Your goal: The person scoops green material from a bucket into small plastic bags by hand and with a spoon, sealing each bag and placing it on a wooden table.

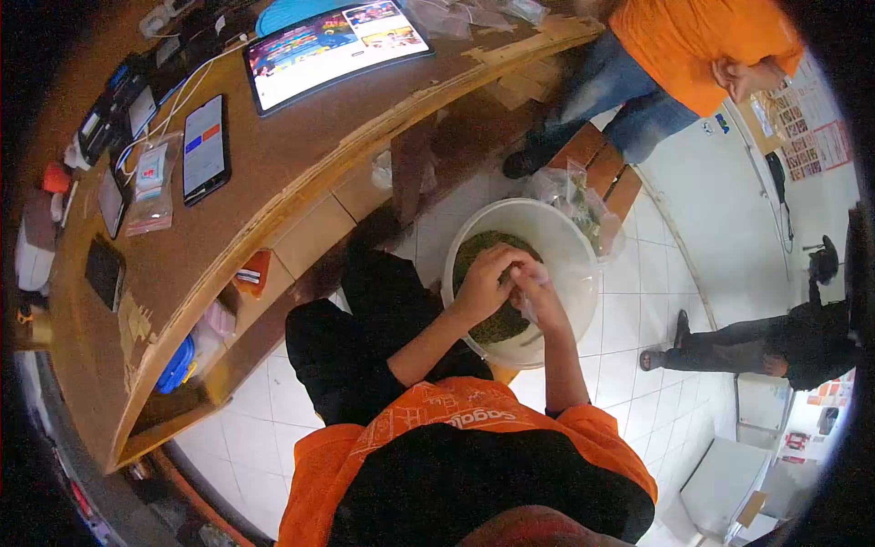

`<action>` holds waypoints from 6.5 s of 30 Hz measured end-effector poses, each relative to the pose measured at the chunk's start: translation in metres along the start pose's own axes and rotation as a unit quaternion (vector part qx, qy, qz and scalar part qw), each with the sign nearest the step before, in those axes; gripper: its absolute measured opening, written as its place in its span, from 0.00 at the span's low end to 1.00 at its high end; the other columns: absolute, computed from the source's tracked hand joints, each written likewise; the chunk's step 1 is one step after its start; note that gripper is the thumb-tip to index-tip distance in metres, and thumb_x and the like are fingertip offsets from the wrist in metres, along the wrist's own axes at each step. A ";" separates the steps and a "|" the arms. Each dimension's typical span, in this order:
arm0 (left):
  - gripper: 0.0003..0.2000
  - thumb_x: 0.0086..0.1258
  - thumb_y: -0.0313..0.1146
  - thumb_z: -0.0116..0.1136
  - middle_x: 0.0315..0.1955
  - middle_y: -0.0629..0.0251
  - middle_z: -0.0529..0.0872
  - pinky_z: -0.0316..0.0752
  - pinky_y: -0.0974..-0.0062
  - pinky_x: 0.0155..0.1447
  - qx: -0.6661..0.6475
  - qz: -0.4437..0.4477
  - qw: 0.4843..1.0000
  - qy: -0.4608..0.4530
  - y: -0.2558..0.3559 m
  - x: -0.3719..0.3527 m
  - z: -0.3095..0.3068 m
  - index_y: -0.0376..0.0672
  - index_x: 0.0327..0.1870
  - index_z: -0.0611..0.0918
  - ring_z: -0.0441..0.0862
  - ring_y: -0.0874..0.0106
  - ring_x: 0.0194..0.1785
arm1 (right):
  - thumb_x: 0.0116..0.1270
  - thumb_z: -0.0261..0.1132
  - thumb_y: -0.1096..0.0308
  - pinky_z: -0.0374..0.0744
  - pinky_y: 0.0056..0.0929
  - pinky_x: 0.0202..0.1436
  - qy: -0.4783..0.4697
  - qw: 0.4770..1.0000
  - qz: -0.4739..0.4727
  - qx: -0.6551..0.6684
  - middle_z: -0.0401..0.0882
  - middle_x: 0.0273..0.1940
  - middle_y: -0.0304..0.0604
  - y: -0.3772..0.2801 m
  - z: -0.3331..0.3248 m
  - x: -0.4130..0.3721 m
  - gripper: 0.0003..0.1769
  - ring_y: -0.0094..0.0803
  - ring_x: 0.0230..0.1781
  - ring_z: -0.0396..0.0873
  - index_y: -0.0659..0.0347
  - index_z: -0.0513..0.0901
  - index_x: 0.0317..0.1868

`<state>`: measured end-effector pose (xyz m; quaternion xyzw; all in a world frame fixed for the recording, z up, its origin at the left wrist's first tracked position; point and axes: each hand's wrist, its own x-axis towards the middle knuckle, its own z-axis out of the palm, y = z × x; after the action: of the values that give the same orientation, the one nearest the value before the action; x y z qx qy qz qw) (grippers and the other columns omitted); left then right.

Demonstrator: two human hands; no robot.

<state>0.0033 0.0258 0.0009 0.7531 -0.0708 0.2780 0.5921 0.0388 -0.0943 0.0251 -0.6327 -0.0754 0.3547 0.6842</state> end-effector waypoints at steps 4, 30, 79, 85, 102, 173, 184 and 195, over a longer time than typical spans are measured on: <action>0.07 0.54 0.24 0.53 0.32 0.60 0.78 0.70 0.72 0.41 -0.064 -0.077 0.995 0.021 0.007 0.001 -0.002 0.40 0.35 0.75 0.76 0.63 0.37 | 0.58 0.58 0.64 0.68 0.19 0.29 0.056 0.997 0.026 0.045 0.72 0.30 0.33 0.002 0.016 -0.015 0.14 0.19 0.27 0.69 0.61 0.74 0.42; 0.08 0.49 0.25 0.62 0.25 0.65 0.79 0.73 0.82 0.35 -0.262 -0.277 0.925 -0.010 -0.019 0.002 0.004 0.40 0.28 0.74 0.77 0.78 0.31 | 0.53 0.58 0.78 0.73 0.22 0.40 0.187 0.931 -0.176 -0.261 0.77 0.34 0.43 -0.006 -0.010 0.002 0.11 0.25 0.34 0.74 0.70 0.76 0.39; 0.11 0.42 0.23 0.58 0.43 0.62 0.71 0.52 0.60 0.55 0.173 -0.011 0.985 0.002 0.003 0.002 0.006 0.47 0.29 0.79 0.64 0.59 0.50 | 0.40 0.67 0.75 0.70 0.30 0.51 0.128 0.814 -0.272 -0.497 0.71 0.48 0.48 -0.008 -0.033 -0.011 0.31 0.42 0.48 0.70 0.59 0.70 0.50; 0.08 0.48 0.21 0.55 0.35 0.62 0.77 0.66 0.70 0.45 0.080 -0.115 0.987 -0.076 -0.019 0.022 0.004 0.43 0.29 0.78 0.74 0.64 0.38 | 0.39 0.69 0.73 0.68 0.28 0.51 0.319 0.818 -0.307 -0.367 0.74 0.45 0.47 0.001 -0.079 -0.024 0.30 0.33 0.47 0.71 0.62 0.72 0.49; 0.14 0.58 0.34 0.52 0.36 0.48 0.76 0.73 0.64 0.40 0.315 -0.094 0.780 -0.532 -0.076 0.024 0.075 0.40 0.44 0.74 0.77 0.54 0.37 | 0.45 0.67 0.76 0.64 0.28 0.53 0.392 0.848 -0.323 -0.152 0.75 0.41 0.45 0.013 -0.091 -0.022 0.28 0.29 0.44 0.70 0.66 0.71 0.50; 0.18 0.60 0.22 0.49 0.35 0.58 0.75 0.71 0.79 0.39 -0.167 -0.148 0.974 0.046 -0.005 0.009 0.002 0.39 0.50 0.59 0.76 0.72 0.37 | 0.49 0.65 0.77 0.72 0.22 0.39 0.121 0.936 -0.205 -0.261 0.76 0.35 0.44 0.014 -0.035 -0.003 0.13 0.28 0.35 0.75 0.65 0.74 0.37; 0.17 0.57 0.21 0.55 0.29 0.63 0.74 0.72 0.79 0.39 -0.187 -0.171 0.967 0.015 -0.018 0.005 -0.001 0.40 0.40 0.59 0.75 0.77 0.34 | 0.53 0.61 0.78 0.70 0.18 0.36 0.187 0.914 -0.268 -0.240 0.76 0.31 0.40 -0.001 -0.029 0.001 0.06 0.22 0.31 0.72 0.66 0.77 0.33; 0.22 0.57 0.21 0.53 0.29 0.60 0.75 0.72 0.78 0.40 -0.162 -0.141 0.975 -0.064 -0.005 0.005 0.003 0.43 0.44 0.53 0.75 0.75 0.35 | 0.53 0.61 0.78 0.70 0.19 0.36 0.156 0.925 -0.254 -0.235 0.75 0.28 0.38 0.004 -0.024 0.001 0.05 0.23 0.31 0.73 0.65 0.76 0.32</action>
<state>0.0107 0.0255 -0.0013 0.6655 -0.0454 0.1280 0.7340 0.0512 -0.1141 0.0167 -0.7824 -0.2074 0.0380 0.5860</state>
